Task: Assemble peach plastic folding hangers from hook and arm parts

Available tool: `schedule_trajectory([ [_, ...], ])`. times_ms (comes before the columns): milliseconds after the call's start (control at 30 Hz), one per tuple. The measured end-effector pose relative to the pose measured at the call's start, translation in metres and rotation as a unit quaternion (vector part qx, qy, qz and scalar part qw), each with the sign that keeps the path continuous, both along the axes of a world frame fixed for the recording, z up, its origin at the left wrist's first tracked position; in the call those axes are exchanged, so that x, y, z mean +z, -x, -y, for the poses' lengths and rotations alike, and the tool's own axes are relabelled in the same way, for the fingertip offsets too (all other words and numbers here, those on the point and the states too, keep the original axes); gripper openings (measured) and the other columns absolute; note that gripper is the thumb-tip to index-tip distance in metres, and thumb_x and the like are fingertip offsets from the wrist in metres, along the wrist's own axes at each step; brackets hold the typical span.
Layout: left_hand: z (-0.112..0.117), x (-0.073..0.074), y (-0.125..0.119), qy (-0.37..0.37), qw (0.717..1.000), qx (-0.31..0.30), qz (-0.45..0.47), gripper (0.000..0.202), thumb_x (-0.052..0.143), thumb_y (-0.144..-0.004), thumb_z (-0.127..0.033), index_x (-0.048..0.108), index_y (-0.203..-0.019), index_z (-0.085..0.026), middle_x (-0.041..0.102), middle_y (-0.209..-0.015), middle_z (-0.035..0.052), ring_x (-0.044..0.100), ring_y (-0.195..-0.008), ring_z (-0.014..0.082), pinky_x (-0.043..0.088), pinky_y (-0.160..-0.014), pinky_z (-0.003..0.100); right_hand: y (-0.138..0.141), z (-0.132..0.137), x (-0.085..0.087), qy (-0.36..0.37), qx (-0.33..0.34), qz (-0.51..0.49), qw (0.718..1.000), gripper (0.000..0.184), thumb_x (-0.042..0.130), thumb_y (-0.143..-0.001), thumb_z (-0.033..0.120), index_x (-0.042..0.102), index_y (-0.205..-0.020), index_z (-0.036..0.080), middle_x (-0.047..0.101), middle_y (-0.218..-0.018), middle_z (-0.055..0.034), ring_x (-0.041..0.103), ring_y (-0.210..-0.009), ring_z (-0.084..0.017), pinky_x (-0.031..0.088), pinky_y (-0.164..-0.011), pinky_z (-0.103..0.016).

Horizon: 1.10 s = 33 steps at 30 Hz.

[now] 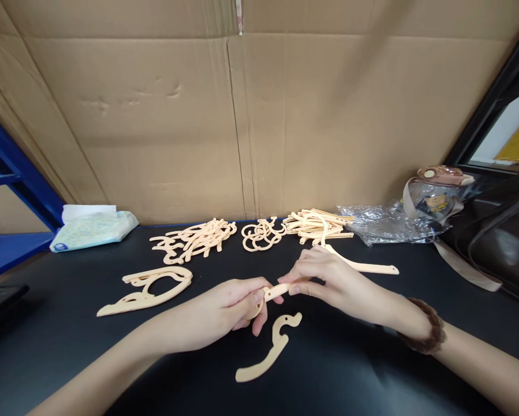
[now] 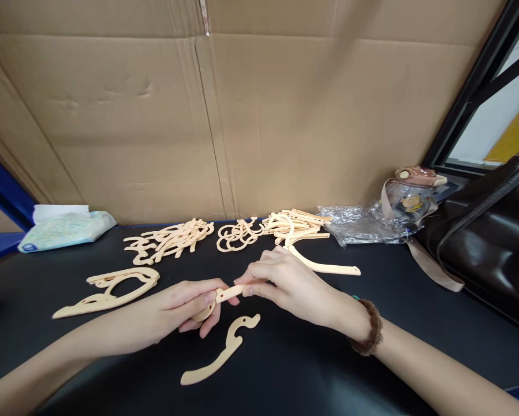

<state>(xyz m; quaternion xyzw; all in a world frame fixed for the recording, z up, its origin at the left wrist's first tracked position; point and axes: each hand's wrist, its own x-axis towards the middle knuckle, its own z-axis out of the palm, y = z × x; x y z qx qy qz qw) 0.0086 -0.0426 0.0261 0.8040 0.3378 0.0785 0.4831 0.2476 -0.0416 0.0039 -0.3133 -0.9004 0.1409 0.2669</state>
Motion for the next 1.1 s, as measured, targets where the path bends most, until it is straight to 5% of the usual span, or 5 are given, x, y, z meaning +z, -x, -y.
schedule_trajectory([
  [233, -0.001, 0.002, 0.004, 0.076, 0.997, 0.007, -0.027, 0.035, 0.031, -0.096, -0.053, 0.048, -0.093, -0.022, 0.051, -0.08, -0.0018, 0.043, -0.072, 0.0129, 0.029, -0.044, 0.019, 0.003, 0.001, -0.002, -0.038, -0.01, 0.005, 0.999, 0.017, 0.052, -0.095, 0.029, 0.066, -0.104, 0.023, 0.067, -0.087, 0.0012, 0.053, -0.081, -0.013, 0.034, -0.077, -0.028],
  [433, -0.006, -0.001, 0.005, 0.051, 0.998, -0.027, 0.006, 0.036, 0.027, -0.098, -0.048, 0.05, -0.105, -0.022, 0.04, -0.073, -0.0038, 0.036, -0.067, 0.0125, 0.035, -0.061, 0.024, 0.007, 0.007, -0.001, -0.113, -0.026, 0.013, 0.993, 0.02, 0.047, -0.098, 0.026, 0.066, -0.098, 0.019, 0.067, -0.087, -0.0013, 0.051, -0.08, -0.014, 0.033, -0.073, -0.03],
  [567, -0.006, 0.002, 0.004, 0.086, 0.996, -0.035, -0.001, 0.033, 0.027, -0.099, -0.041, 0.051, -0.108, -0.02, 0.036, -0.068, -0.005, 0.032, -0.063, 0.0119, 0.032, -0.059, 0.024, 0.01, 0.01, 0.0, -0.133, -0.013, 0.015, 0.991, 0.018, 0.048, -0.097, 0.024, 0.065, -0.094, 0.018, 0.067, -0.087, -0.0006, 0.05, -0.079, -0.014, 0.031, -0.072, -0.03],
  [867, -0.009, -0.001, 0.006, 0.185, 0.982, -0.035, 0.021, 0.023, 0.041, -0.088, -0.022, 0.057, -0.104, -0.016, 0.039, -0.062, -0.0057, 0.03, -0.058, 0.01, 0.025, -0.053, 0.022, 0.004, 0.006, 0.001, -0.03, 0.018, -0.002, 0.999, 0.017, 0.054, -0.094, 0.029, 0.067, -0.103, 0.023, 0.066, -0.084, 0.0018, 0.05, -0.079, -0.013, 0.031, -0.074, -0.028],
  [1100, -0.006, 0.004, 0.005, 0.139, 0.99, -0.022, -0.019, 0.031, 0.032, -0.091, -0.026, 0.061, -0.093, -0.018, 0.041, -0.06, -0.0042, 0.032, -0.057, 0.0103, 0.027, -0.051, 0.021, 0.005, 0.006, 0.0, -0.006, 0.033, -0.003, 0.999, 0.017, 0.056, -0.093, 0.03, 0.068, -0.103, 0.023, 0.066, -0.082, 0.0013, 0.05, -0.08, -0.014, 0.032, -0.074, -0.029],
])
